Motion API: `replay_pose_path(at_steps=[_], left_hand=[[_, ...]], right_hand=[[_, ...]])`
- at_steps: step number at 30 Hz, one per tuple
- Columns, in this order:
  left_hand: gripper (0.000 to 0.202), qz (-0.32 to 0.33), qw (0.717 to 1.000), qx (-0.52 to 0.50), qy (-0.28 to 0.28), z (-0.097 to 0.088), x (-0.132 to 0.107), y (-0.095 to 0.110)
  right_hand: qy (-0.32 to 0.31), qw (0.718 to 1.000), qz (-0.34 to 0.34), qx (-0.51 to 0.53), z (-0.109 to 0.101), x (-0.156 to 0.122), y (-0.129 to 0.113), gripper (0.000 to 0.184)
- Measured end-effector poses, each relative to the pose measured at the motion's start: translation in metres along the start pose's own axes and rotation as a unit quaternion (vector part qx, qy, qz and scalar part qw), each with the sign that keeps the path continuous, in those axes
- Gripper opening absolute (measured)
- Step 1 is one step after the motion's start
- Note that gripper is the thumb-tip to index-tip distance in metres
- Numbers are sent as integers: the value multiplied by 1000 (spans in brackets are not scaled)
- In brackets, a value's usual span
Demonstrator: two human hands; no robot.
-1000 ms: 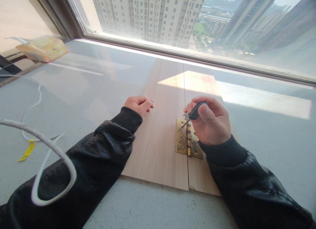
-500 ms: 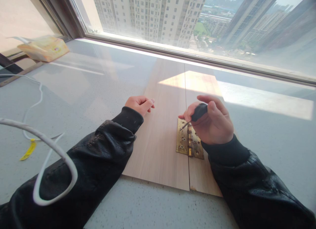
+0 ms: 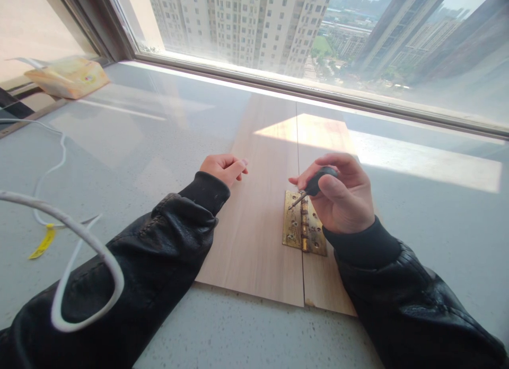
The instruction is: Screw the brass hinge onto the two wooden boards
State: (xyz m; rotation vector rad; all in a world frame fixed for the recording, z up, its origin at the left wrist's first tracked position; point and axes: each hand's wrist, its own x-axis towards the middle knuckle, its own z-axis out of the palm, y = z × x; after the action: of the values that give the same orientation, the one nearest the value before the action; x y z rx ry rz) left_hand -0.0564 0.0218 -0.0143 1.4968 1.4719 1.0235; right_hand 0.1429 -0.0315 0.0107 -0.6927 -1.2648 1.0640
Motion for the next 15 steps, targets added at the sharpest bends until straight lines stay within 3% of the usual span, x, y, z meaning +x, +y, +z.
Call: replay_pose_path(at_steps=[6, 11, 15], left_hand=[[31, 2, 1000, -4, 3, 0, 0, -1], [30, 0, 1000, -6, 8, 1, -1, 1], [31, -4, 1000, 0, 8, 0, -2, 2]], right_hand=[[-34, 998, 35, 36, -1, -1, 0, 15], [31, 999, 15, 2, 1, -1, 1, 17], [45, 998, 21, -29, 0, 0, 0, 20]])
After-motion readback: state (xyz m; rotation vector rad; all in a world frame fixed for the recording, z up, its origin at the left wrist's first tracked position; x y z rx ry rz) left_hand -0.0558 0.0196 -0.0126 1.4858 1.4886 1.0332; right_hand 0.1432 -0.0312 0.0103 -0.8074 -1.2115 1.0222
